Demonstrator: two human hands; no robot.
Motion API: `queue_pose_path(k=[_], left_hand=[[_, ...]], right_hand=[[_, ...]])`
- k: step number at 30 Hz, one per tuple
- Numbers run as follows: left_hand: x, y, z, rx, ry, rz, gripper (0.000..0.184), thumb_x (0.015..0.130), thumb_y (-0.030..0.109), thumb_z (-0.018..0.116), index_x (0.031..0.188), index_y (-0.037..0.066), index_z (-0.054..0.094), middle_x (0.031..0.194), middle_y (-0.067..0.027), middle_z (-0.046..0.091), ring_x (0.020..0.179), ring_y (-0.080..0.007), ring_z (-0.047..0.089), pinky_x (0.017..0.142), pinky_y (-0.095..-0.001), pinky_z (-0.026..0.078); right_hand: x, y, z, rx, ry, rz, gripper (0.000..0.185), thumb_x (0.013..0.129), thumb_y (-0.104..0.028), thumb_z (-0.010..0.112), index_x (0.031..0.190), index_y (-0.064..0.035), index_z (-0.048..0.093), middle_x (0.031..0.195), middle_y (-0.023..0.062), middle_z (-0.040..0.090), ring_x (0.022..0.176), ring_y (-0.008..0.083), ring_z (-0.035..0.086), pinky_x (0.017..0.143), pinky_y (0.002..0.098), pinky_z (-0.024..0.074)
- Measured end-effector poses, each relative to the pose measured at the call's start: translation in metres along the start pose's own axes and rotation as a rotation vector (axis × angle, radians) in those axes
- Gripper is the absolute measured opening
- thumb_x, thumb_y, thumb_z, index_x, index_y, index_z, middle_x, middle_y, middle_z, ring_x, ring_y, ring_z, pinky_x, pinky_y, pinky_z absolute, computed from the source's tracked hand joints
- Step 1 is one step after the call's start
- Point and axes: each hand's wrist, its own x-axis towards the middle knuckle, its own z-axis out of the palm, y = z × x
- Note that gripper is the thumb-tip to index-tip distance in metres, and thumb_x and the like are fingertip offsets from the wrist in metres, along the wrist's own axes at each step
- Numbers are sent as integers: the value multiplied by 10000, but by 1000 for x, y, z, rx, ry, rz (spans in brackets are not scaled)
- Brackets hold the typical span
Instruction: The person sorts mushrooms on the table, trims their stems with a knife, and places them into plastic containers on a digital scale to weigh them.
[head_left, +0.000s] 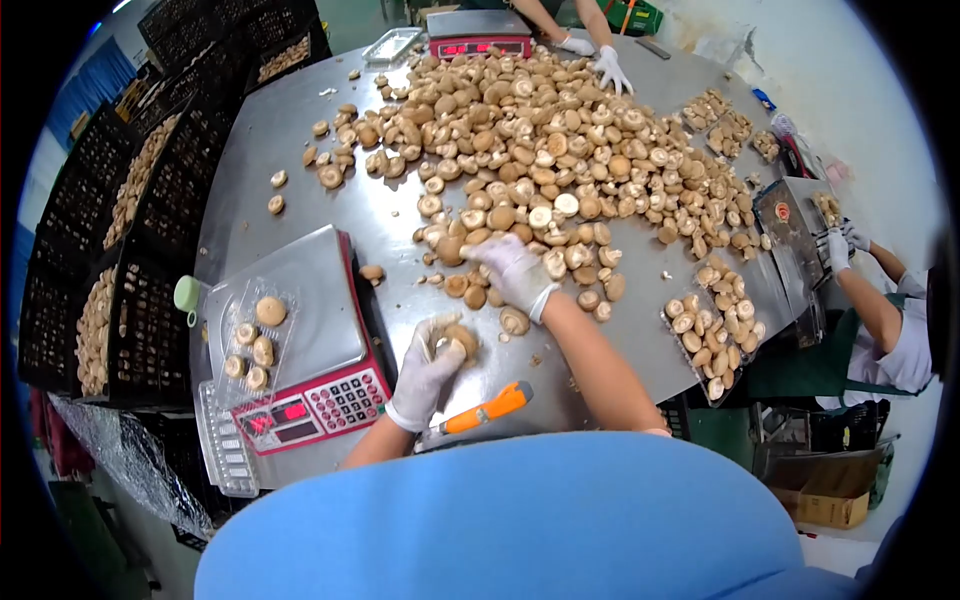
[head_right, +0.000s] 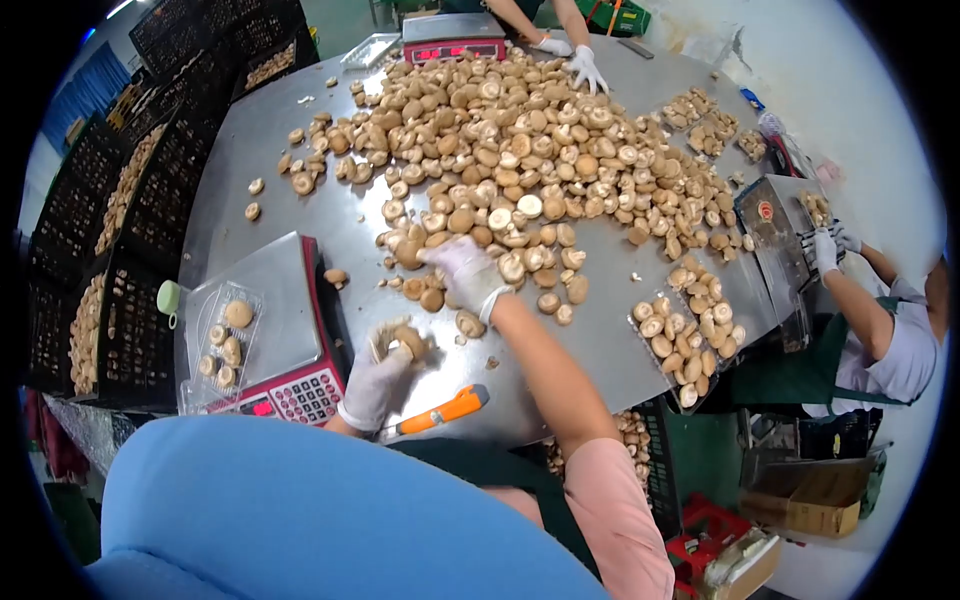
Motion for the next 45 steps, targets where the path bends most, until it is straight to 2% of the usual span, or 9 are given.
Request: queue_pose_path(k=[3, 12, 20, 27, 29, 32, 34, 38, 45], left_hand=[[3, 13, -11, -329, -112, -66, 667, 908, 124, 659, 1477, 37, 321, 1368, -195, 496, 1273, -391, 534, 1037, -467, 496], [-3, 20, -28, -464, -196, -95, 623, 994, 280, 573, 1502, 38, 304, 1395, -203, 498, 1275, -361, 538, 1011, -434, 524], [-16, 17, -24, -183, -149, -218, 340, 1009, 352, 550, 1037, 23, 629, 1032, -77, 647, 983, -163, 605, 821, -299, 506], [-18, 42, -13, 232, -65, -295, 266, 953, 268, 658, 923, 4, 667, 810, -23, 663, 739, -80, 591, 682, -229, 467], [-4, 45, -8, 572, -50, -282, 281, 945, 301, 665, 930, 21, 680, 759, -17, 664, 667, -76, 585, 611, -258, 477], [39, 64, 16, 1477, -72, 506, 198, 943, 247, 585, 956, 58, 642, 900, -168, 658, 811, -370, 653, 698, -473, 521], [95, 69, 18, 1815, -90, 446, 121, 914, 119, 563, 980, 37, 621, 1017, -210, 631, 909, -384, 657, 745, -482, 540], [181, 67, 11, 2108, 61, -31, 238, 913, 81, 560, 1139, 80, 635, 1177, -175, 661, 1081, -322, 672, 858, -417, 562], [166, 47, -21, 1849, -6, 413, 299, 894, 144, 577, 1183, 68, 574, 1132, -192, 671, 1024, -381, 655, 858, -452, 536]], right_hand=[[4, -1, -4, 482, 125, 197, 370, 913, -87, 594, 1282, -97, 617, 1238, 133, 655, 1120, 292, 619, 1005, 369, 476], [33, -6, -30, 1722, 444, 724, 207, 965, -259, 563, 1005, -90, 676, 841, -26, 650, 761, 99, 634, 680, 277, 524], [76, -46, 21, -373, -252, 366, 498, 795, -355, 770, 1179, -120, 557, 1142, 146, 645, 1051, 339, 658, 887, 440, 534], [28, -39, -53, 593, 128, 582, 526, 862, -412, 729, 1198, -26, 610, 1100, 98, 695, 978, 224, 665, 879, 356, 529], [-20, -12, -72, 1177, 122, 607, 443, 965, -429, 583, 1218, -67, 612, 1079, 69, 680, 780, 131, 623, 606, 239, 495], [-65, 0, -73, 1680, 293, 562, 422, 991, -424, 529, 1233, -85, 595, 998, 71, 675, 641, 136, 567, 502, 238, 437], [-83, 7, -69, 1988, 292, 432, 525, 976, -497, 470, 1319, -102, 519, 974, 101, 667, 609, 223, 554, 518, 355, 454], [-96, 0, -70, 2040, 237, 377, 595, 958, -568, 419, 1317, -104, 520, 665, 89, 531, 549, 214, 454, 507, 336, 352], [-94, -11, -60, 1825, 265, 411, 576, 1025, -516, 374, 1265, -18, 536, 863, 76, 644, 550, 119, 515, 450, 235, 423]])
